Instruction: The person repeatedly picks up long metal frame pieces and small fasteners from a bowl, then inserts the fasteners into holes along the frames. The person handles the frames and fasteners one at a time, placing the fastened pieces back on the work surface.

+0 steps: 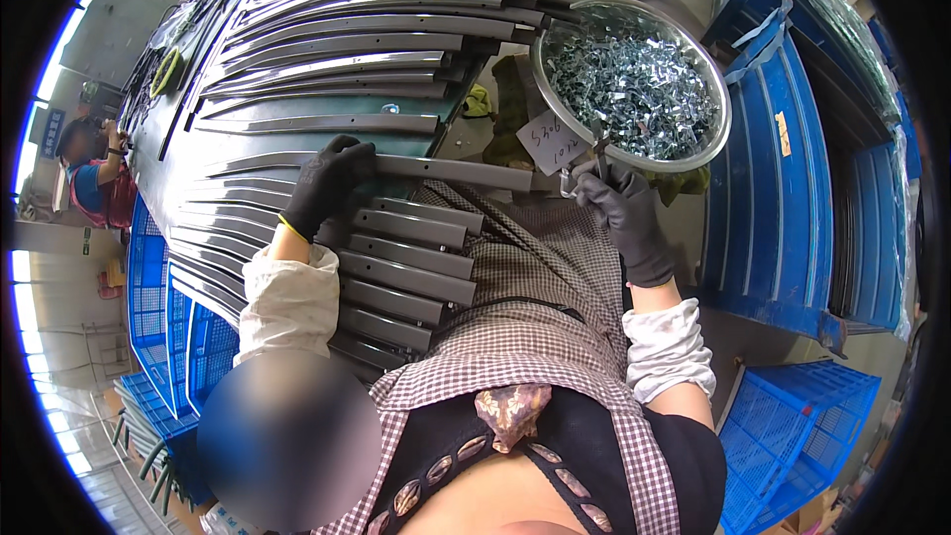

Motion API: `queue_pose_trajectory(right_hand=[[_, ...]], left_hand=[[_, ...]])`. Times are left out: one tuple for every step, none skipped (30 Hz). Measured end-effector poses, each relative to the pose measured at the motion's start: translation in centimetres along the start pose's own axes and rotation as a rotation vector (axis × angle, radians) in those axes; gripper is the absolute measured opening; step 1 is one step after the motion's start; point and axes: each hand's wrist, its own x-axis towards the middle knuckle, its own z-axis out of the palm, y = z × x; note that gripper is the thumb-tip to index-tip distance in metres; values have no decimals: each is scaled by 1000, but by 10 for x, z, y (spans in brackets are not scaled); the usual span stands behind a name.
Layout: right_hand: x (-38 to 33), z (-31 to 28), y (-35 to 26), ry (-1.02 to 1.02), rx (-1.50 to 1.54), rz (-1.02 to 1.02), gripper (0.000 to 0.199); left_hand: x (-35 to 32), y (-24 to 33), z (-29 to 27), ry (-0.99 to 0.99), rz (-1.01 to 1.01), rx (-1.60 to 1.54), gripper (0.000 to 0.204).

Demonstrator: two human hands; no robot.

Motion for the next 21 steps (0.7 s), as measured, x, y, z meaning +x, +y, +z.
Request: queue_pose_trajectory(right_hand=[[-2, 3, -3, -6, -39, 29, 19], [-5, 7, -7, -11, -77, 58, 19], [-8, 10, -11, -18, -114, 87, 20], [-12, 15, -15, -20, -114, 101, 19], [-16, 22, -19, -23, -113, 115, 18], [-18, 25, -20, -27, -111, 129, 17], [-21, 21, -10, -69, -50, 125, 18], [-21, 25, -2, -104, -41, 78, 17], [-20, 33, 4, -144, -35, 34, 16], [-20, 41, 10, -183, -30, -8, 15], [-23, 46, 18, -223, 14, 31, 14], [-26, 50, 25, -264, 56, 70, 14], [-27, 56, 27, -309, 102, 105, 14], [-29, 60, 27, -303, 96, 112, 14], [-30, 64, 26, -297, 89, 120, 15], [-31, 66, 26, -288, 86, 127, 15], [-27, 65, 32, -259, 101, 96, 20], [-27, 63, 31, -218, 106, 126, 22], [-25, 65, 18, -180, 112, 157, 24], [-23, 66, 11, -141, 117, 188, 26], [-21, 65, 12, -171, 79, 221, 29]], left_hand=[[-1, -2, -1, 25, -6, -15, 38], [-2, -3, -2, 49, -11, -29, 37], [-5, -6, 0, 99, -7, 34, 37], [-2, -2, 3, 148, 6, 89, 37], [0, 0, 3, 196, 17, 145, 37], [0, 4, 4, 173, 122, 178, 38], [10, 39, -3, 146, 241, 198, 39], [11, 71, -8, 119, 342, 234, 40], [5, 95, -2, 47, 257, 29, 40], [0, 117, 4, -24, 169, -180, 40], [1, 138, 7, -66, 257, -219, 37], [3, 152, 11, -104, 345, -259, 35], [5, 158, 16, -77, 360, -236, 34], [7, 162, 21, -50, 376, -214, 33], [9, 163, 25, -23, 393, -192, 32], [11, 162, 27, 5, 422, -195, 31], [13, 161, 29, 33, 451, -199, 30], [15, 160, 30, 62, 482, -204, 29], [17, 160, 30, 52, 533, -134, 29], [19, 160, 29, 43, 585, -65, 30], [21, 160, 29, 34, 637, 4, 31]])
